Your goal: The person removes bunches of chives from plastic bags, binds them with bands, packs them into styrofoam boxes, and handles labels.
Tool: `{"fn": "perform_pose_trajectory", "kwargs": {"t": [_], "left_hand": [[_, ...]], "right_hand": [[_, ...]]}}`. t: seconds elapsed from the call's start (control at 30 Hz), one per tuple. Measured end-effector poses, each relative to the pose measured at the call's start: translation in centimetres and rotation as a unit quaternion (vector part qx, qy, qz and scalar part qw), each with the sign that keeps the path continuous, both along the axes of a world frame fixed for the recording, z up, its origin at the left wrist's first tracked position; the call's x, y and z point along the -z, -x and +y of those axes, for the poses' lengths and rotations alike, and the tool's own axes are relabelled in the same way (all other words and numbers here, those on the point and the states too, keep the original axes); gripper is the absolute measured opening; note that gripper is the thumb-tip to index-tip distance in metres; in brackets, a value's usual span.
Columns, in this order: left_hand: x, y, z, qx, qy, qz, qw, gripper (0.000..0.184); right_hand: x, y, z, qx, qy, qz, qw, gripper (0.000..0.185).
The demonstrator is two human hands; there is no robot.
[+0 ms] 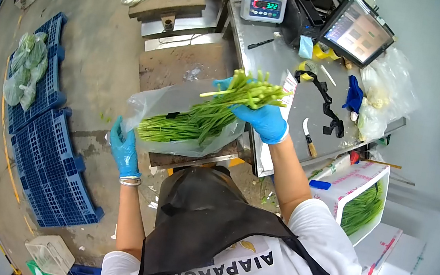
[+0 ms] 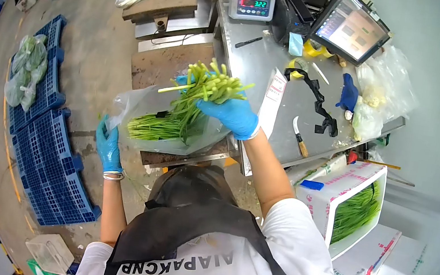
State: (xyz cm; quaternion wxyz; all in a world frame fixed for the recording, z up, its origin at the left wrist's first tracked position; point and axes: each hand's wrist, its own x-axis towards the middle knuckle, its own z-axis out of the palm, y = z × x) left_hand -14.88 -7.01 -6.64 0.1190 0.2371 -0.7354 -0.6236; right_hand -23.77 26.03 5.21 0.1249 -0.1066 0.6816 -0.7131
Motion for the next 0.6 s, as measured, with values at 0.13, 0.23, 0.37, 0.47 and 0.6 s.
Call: {"fn": "perform_pose_trajectory", "kwargs": {"t": [0.13,0.23,0.37,0.47,0.6], "left_hand": [[1.2,-0.2,-0.5,-0.002,-0.013,0.004,1.0,0.047],[1.3,-0.2,-0.6,0.0,-0.007,-0.002,1.0,0.048],[2.1,0.1,-1.3,-0.019,0.034,0.004,0.999,0.05],[1.4,0.7,-1.2,-0.023,0.091,-0.023,0.995,0.056],[0.5,1.5,-0.5,-0.022,0.318,0.015,0.948,0.066]], "right_hand": [[-5.1,-1.7,0.9,0.005,0.054,0.096,0.994,0.05],[-6.4,-3.3,3.3,0.054,0.192,0.055,0.978,0.059],[-10.3,-5.9,8.0,0.193,0.271,0.087,0.939,0.068],[-13.4,-9.3,14.5,0.254,0.292,0.137,0.912,0.075],[-19.0,-17.2,26.7,0.341,0.223,0.231,0.884,0.07]]}}
